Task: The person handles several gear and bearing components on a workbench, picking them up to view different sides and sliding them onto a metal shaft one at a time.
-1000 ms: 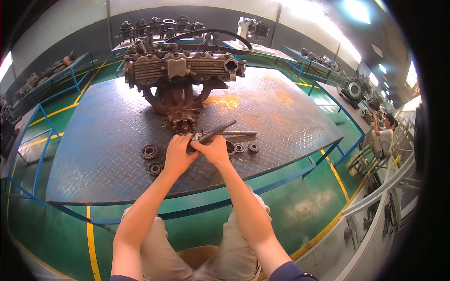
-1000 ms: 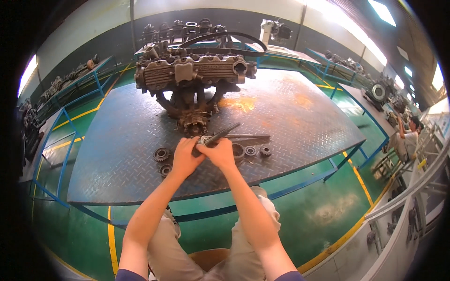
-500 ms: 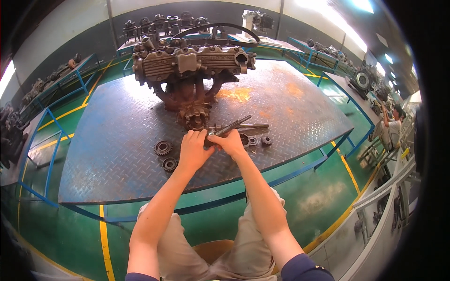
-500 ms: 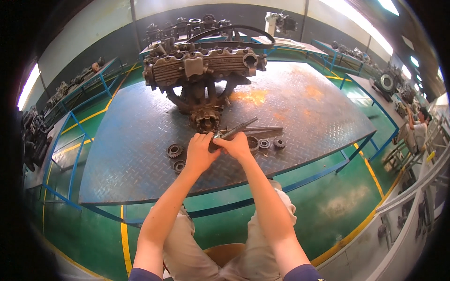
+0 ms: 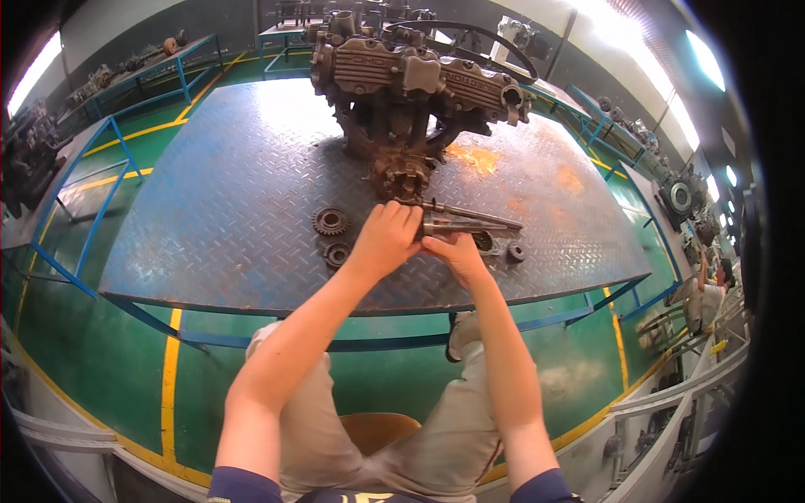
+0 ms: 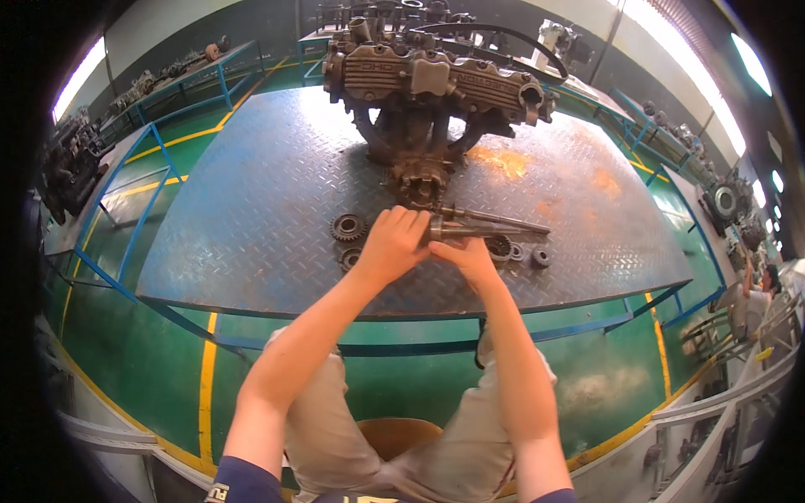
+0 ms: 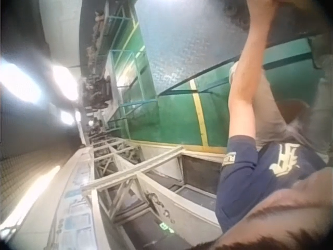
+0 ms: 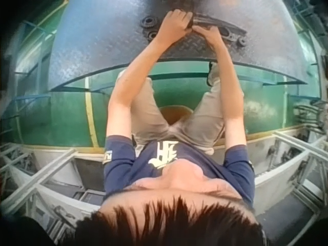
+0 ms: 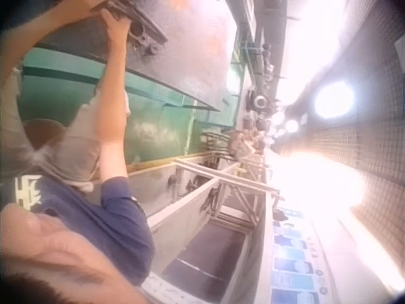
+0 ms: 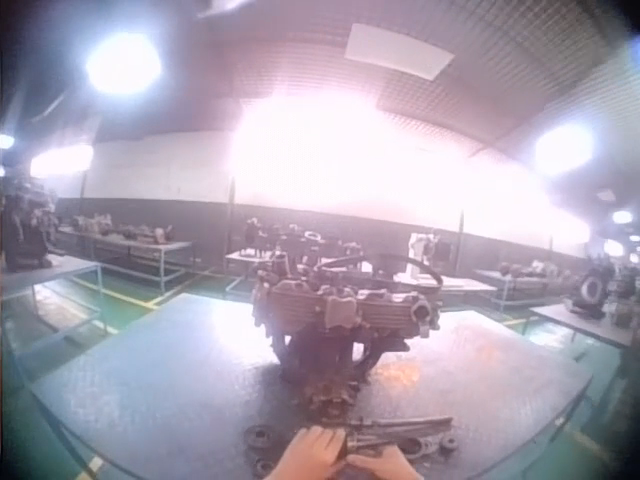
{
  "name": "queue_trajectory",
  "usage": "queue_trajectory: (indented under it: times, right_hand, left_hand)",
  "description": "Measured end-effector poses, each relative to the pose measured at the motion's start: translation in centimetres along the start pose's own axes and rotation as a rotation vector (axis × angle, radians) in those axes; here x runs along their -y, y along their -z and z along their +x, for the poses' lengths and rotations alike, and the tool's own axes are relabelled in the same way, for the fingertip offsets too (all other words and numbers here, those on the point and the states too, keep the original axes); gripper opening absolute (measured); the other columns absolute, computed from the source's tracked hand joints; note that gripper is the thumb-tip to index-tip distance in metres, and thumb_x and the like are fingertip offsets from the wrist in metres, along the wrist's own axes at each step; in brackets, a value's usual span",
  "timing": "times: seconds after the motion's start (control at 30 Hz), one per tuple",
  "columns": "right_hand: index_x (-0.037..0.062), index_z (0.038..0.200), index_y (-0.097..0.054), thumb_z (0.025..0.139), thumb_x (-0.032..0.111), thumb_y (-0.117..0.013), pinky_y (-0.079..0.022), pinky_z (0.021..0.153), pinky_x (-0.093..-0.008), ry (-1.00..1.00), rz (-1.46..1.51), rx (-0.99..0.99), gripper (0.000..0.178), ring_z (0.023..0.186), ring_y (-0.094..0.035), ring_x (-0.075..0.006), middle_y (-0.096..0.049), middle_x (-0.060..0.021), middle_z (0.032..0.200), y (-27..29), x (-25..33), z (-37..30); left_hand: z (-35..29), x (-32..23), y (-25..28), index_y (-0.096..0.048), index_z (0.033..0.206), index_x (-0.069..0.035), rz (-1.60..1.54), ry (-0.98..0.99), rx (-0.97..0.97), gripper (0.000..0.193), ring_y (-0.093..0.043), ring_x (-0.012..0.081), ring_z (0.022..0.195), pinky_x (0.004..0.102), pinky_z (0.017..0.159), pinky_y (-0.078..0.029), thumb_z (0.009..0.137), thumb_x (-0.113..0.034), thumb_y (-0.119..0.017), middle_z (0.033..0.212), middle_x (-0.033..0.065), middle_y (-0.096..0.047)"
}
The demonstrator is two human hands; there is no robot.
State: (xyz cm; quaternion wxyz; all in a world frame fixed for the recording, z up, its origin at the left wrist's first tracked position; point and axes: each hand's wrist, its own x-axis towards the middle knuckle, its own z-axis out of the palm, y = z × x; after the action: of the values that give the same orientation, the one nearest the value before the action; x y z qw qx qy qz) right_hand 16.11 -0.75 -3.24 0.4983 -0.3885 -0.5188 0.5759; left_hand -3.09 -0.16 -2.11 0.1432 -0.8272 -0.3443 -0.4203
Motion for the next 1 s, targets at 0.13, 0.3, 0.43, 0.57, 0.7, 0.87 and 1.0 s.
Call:
queue_trajectory:
  times: [0.13, 0.3, 0.43, 0.57, 0.7, 0.87, 1.0]
  right_hand:
    - [0.0041, 0.124, -0.056, 0.081, 0.011, -0.076, -0.051, 0.081, -0.0285, 0.009, 0.095, -0.049, 0.047, 0.099, -0.061, -0.0147, -0.064, -0.0039, 0.110, -0.3, -1.8, -1.0]
    - [-0.0023, 0.118, -0.056, 0.078, 0.004, -0.078, -0.050, 0.080, -0.0270, 0.205, -0.006, -0.206, 0.046, 0.090, -0.061, -0.0120, -0.065, -0.0053, 0.101, -1.7, -1.2, -1.0]
    - [-0.0058, 0.111, -0.057, 0.071, 0.004, -0.084, -0.050, 0.076, -0.0261, 0.372, -0.172, -0.275, 0.049, 0.087, -0.060, -0.0108, -0.064, -0.0067, 0.096, -2.5, 0.4, -1.0]
    - [-0.0044, 0.100, -0.061, 0.067, 0.007, -0.086, -0.049, 0.073, -0.0247, 0.483, -0.219, -0.234, 0.043, 0.082, -0.058, -0.0094, -0.063, -0.0044, 0.091, -2.6, 1.9, -1.4]
    - [-0.0030, 0.098, -0.063, 0.063, 0.013, -0.089, -0.048, 0.073, -0.0262, 0.545, -0.249, -0.202, 0.046, 0.081, -0.057, -0.0103, -0.062, -0.0051, 0.088, -2.4, 2.4, -1.3]
    - [-0.0009, 0.103, -0.064, 0.061, 0.015, -0.089, -0.047, 0.082, -0.0300, 0.507, -0.346, -0.159, 0.052, 0.090, -0.058, -0.0155, -0.060, -0.0065, 0.096, -2.3, 2.3, -1.2]
    - [0.0009, 0.108, -0.065, 0.060, 0.015, -0.088, -0.047, 0.086, -0.0332, 0.656, -0.555, -0.169, 0.056, 0.094, -0.058, -0.0218, -0.060, -0.0086, 0.100, -1.7, 3.0, -1.6]
  left_hand:
    - [0.6, -1.1, -0.8, -0.059, 0.112, -0.001, 0.018, -0.096, -0.056, 0.051, -0.054, 0.0257, 0.089, 0.0366, 0.076, -0.043, 0.067, -0.020, -0.073, 0.093, 0.0085, -0.057]
    - [0.5, -1.5, -0.7, -0.060, 0.110, 0.000, -0.003, -0.075, -0.103, 0.052, -0.055, 0.0255, 0.087, 0.0358, 0.075, -0.045, 0.065, -0.019, -0.075, 0.092, 0.0085, -0.058]
    - [0.8, -1.7, -0.7, -0.060, 0.109, 0.000, -0.118, -0.010, -0.208, 0.053, -0.057, 0.0273, 0.085, 0.0374, 0.074, -0.047, 0.061, -0.016, -0.077, 0.092, 0.0092, -0.061]
    - [1.3, -2.5, 0.2, -0.061, 0.109, -0.002, -0.177, 0.018, -0.268, 0.052, -0.059, 0.0285, 0.087, 0.0381, 0.075, -0.049, 0.062, -0.015, -0.077, 0.095, 0.0096, -0.063]
    - [1.6, -2.7, 0.9, -0.063, 0.108, -0.002, -0.219, 0.062, -0.266, 0.050, -0.060, 0.0297, 0.087, 0.0378, 0.076, -0.050, 0.061, -0.012, -0.077, 0.097, 0.0109, -0.065]
    - [1.2, -1.8, 0.9, -0.064, 0.107, 0.000, -0.241, 0.083, -0.247, 0.050, -0.061, 0.0310, 0.088, 0.0386, 0.077, -0.050, 0.060, -0.010, -0.077, 0.099, 0.0123, -0.066]
    - [1.3, -1.6, 0.7, -0.063, 0.109, 0.000, -0.246, 0.011, -0.228, 0.052, -0.060, 0.0323, 0.090, 0.0412, 0.081, -0.048, 0.060, -0.010, -0.077, 0.102, 0.0130, -0.066]
